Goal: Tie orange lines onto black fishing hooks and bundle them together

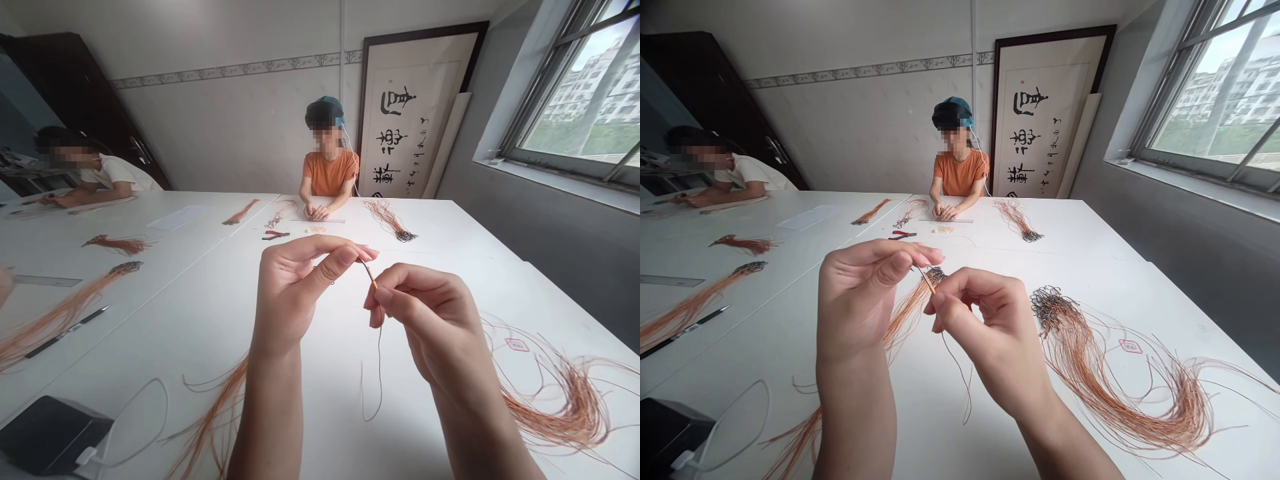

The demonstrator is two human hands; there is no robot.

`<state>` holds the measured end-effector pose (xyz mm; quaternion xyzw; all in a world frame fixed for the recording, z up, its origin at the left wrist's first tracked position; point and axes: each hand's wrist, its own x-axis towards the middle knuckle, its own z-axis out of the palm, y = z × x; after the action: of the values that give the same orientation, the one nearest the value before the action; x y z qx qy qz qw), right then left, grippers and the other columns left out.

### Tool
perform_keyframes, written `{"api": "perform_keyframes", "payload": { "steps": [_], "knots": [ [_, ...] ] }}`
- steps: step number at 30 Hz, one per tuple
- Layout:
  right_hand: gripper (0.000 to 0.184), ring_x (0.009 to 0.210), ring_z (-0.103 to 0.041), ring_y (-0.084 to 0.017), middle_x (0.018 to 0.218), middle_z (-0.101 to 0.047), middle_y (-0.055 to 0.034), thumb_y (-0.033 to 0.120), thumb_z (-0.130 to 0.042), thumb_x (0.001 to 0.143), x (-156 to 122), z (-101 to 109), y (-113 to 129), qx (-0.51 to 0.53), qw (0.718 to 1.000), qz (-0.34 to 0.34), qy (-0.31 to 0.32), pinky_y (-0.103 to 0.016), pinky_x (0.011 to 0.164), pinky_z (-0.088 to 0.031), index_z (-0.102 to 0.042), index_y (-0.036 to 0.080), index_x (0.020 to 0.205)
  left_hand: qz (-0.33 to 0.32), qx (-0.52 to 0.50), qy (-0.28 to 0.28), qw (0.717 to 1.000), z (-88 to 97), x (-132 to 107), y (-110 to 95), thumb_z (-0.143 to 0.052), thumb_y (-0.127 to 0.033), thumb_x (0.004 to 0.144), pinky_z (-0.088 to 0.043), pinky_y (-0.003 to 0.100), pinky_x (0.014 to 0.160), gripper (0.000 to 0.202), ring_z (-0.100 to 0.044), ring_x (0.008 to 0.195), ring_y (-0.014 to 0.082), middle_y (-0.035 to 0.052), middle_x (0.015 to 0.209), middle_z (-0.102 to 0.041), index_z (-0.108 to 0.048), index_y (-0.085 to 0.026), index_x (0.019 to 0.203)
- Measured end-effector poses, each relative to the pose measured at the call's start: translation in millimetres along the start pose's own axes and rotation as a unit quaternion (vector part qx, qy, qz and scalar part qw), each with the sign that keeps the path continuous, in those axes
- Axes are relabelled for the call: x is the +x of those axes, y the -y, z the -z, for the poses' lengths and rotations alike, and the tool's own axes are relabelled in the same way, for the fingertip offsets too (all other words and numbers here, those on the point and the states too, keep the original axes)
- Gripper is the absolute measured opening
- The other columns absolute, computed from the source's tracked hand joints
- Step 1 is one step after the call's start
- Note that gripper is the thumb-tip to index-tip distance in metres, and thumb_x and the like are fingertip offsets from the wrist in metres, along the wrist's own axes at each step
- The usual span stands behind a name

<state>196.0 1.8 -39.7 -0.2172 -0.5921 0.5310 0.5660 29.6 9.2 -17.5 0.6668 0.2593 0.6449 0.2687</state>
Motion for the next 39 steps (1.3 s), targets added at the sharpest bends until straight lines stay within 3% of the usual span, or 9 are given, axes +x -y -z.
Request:
{"api": "perform_keyframes", "payload": {
  "steps": [9, 23, 28, 33, 39],
  "knots": [
    [0.020, 0.070, -0.061, -0.017, 0.066, -0.067, 0.0000, 0.023, -0.072, 0.092, -7, -6, 7, -0.103, 0.993, 0.040, -0.053, -0.030, 0.065, -0.046, -0.073, 0.022, 0.072, 0.017, -0.008, 0.011, 1.000, 2.2, 2, 1, -0.071, -0.032, 0.100, -0.061, 0.035, 0.101, 0.016, -0.078, 0.101, 0.0189, 0.0007, 0.099, -0.084, -0.084, -0.030, 0.091],
    [0.020, 0.065, -0.062, -0.013, 0.068, -0.070, 0.0034, 0.010, -0.069, 0.090, -13, -10, 9, -0.182, 0.972, 0.122, -0.086, -0.027, 0.062, -0.045, -0.070, 0.023, 0.075, 0.005, 0.009, 0.011, 1.000, 0.6, 3, -5, -0.071, -0.033, 0.100, -0.058, 0.037, 0.103, 0.015, -0.077, 0.104, 0.0200, 0.0007, 0.100, -0.084, -0.085, -0.032, 0.095],
    [0.019, 0.066, -0.062, -0.013, 0.070, -0.070, 0.0031, 0.008, -0.068, 0.089, -14, -13, 6, -0.195, 0.965, 0.145, -0.100, -0.028, 0.063, -0.047, -0.070, 0.022, 0.077, -0.008, 0.047, 0.017, 0.999, 2.5, 1, -4, -0.067, -0.033, 0.103, -0.055, 0.035, 0.105, 0.018, -0.075, 0.111, 0.0202, 0.0014, 0.110, -0.083, -0.085, -0.033, 0.107],
    [0.020, 0.062, -0.061, -0.011, 0.068, -0.068, 0.0044, 0.003, -0.069, 0.085, -12, -14, 5, -0.193, 0.956, 0.191, -0.110, -0.026, 0.059, -0.047, -0.071, 0.021, 0.077, -0.006, 0.037, 0.037, 0.999, 1.4, -1, -3, -0.075, -0.031, 0.097, -0.058, 0.035, 0.102, 0.019, -0.074, 0.113, 0.0212, 0.0007, 0.114, -0.082, -0.084, -0.032, 0.114],
    [0.018, 0.061, -0.060, -0.010, 0.067, -0.067, 0.0054, 0.004, -0.070, 0.086, -12, -13, 6, -0.195, 0.957, 0.193, -0.094, -0.024, 0.060, -0.048, -0.072, 0.021, 0.080, -0.008, 0.053, 0.018, 0.998, -1.3, -1, -6, -0.079, -0.031, 0.094, -0.060, 0.038, 0.104, 0.018, -0.075, 0.112, 0.0213, -0.0016, 0.112, -0.083, -0.084, -0.035, 0.111]
  ]
}}
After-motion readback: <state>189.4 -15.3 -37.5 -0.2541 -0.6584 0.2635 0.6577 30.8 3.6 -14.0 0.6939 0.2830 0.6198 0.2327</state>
